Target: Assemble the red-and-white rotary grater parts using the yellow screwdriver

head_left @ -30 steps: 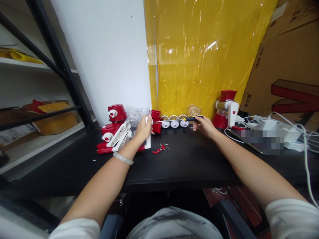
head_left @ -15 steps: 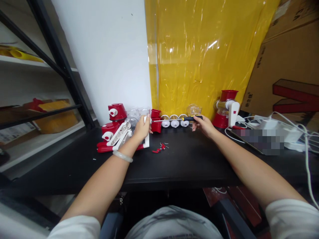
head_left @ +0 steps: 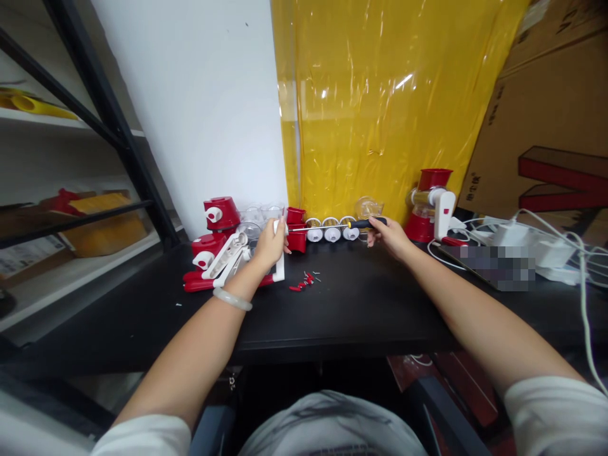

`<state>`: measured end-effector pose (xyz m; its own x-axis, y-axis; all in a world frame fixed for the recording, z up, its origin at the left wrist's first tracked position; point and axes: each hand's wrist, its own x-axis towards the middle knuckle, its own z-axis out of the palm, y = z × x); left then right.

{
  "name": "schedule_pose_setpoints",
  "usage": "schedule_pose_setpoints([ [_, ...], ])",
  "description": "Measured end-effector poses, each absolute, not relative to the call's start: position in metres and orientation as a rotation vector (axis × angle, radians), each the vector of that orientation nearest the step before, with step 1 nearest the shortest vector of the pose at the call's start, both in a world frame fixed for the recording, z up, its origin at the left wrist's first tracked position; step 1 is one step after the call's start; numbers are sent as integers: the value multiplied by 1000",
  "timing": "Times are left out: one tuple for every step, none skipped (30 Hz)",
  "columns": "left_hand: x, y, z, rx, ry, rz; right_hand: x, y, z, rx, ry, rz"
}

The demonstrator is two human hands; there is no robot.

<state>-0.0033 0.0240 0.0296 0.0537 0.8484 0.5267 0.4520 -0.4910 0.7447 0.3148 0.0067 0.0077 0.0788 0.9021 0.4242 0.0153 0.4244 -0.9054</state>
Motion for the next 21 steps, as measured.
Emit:
schedule_pose_setpoints([
  [-3,23,30,1954,1297,1423,315,7,8,-919,-1320,824],
  [-3,22,31,1957,1290,1423,314,6,8,-923,-1312,822],
  [-2,21,31,1963,1282,1421,314,6,8,-927,-1304,821],
  [-2,20,31,1969,1275,1419,314,6,8,-933,-1295,820],
  [-1,19,32,1975,1271,1416,314,6,8,-940,-1287,817],
  [0,18,32,1979,1272,1413,314,6,8,-949,-1278,812],
  [0,17,32,1981,1274,1408,314,6,8,-960,-1272,807],
  [1,16,32,1983,1274,1406,314,6,8,-973,-1268,800],
  [1,16,33,1985,1270,1404,315,7,8,-987,-1268,791],
  [2,15,33,1987,1267,1402,315,7,8,-998,-1270,785],
  [2,15,33,1989,1264,1403,316,7,9,-1004,-1269,781],
  [2,15,33,1990,1259,1405,317,8,9,-1005,-1261,784],
  [3,14,33,1988,1256,1409,318,9,9,-1003,-1246,794],
  [3,14,33,1985,1254,1413,319,9,9,-998,-1226,814],
  [3,14,33,1982,1252,1416,319,10,9,-993,-1205,843],
  [4,14,33,1979,1248,1419,320,10,8,-986,-1190,878],
  [4,13,33,1976,1245,1422,321,10,8,-979,-1183,914],
  [4,13,32,1975,1243,1424,322,11,8,-968,-1186,948],
  [4,13,32,1978,1241,1424,322,11,8,-955,-1193,977],
  [4,13,32,1984,1240,1424,323,11,7,-941,-1197,997],
  [4,13,32,1990,1241,1424,323,11,8,-929,-1195,1007],
])
